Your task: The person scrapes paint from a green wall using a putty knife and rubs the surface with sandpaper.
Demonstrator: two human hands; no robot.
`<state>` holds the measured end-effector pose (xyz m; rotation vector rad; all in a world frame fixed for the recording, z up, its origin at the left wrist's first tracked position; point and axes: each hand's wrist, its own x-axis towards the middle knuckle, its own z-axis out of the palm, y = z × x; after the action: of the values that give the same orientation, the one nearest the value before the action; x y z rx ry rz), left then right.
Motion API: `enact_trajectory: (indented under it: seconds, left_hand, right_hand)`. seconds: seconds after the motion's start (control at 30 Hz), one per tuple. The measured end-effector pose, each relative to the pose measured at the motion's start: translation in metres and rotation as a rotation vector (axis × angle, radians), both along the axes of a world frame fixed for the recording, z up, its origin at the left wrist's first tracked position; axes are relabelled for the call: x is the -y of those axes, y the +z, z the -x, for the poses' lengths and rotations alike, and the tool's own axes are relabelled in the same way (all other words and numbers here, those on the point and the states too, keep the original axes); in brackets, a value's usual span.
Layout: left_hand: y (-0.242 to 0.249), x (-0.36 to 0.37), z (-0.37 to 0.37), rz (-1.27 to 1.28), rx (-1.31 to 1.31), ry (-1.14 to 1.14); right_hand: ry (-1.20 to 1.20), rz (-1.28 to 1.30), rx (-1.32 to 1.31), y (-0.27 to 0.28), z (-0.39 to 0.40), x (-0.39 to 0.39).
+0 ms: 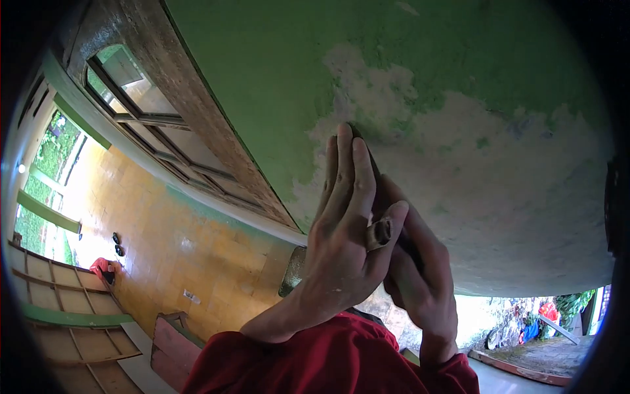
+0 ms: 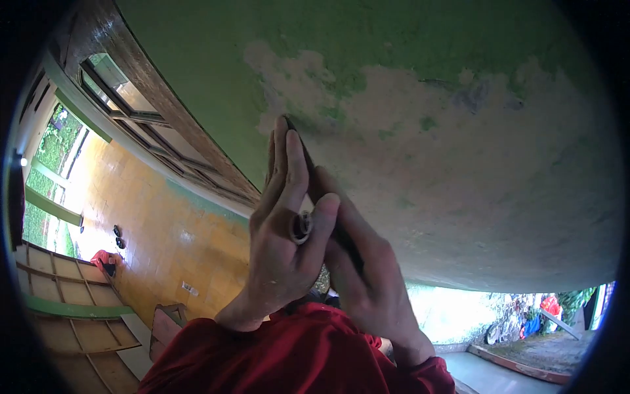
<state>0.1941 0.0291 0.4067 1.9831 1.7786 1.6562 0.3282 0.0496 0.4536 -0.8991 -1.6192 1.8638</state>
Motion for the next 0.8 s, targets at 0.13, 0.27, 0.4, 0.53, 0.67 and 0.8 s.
enact_trajectory:
  seconds: [0.13, 0.27, 0.4, 0.53, 0.67, 0.8]
  left_hand:
    - [0.000, 0.002, 0.008, 0.013, -0.009, -0.098]
    - [0.002, 0.006, 0.006, 0.038, 0.002, -0.128]
    - [0.003, 0.000, 0.008, 0.027, -0.038, -0.104]
    - [0.003, 0.004, 0.008, 0.072, -0.056, -0.084]
    - [-0.001, -0.001, 0.006, 0.011, -0.015, -0.064]
    - [0.006, 0.007, 0.011, 0.070, -0.072, -0.110]
  right_hand:
    - [-0.100, -0.125, -0.043, -0.015, -0.008, 0.013]
    - [-0.083, 0.085, -0.009, 0.005, -0.003, 0.015]
    - [-0.085, -0.085, -0.108, -0.010, -0.005, 0.010]
    - [-0.048, -0.083, -0.081, -0.012, 0.000, 0.010]
    - [-0.062, -0.157, -0.084, -0.016, 0.001, 0.010]
    - [-0.057, -0.181, -0.074, -0.016, 0.001, 0.012]
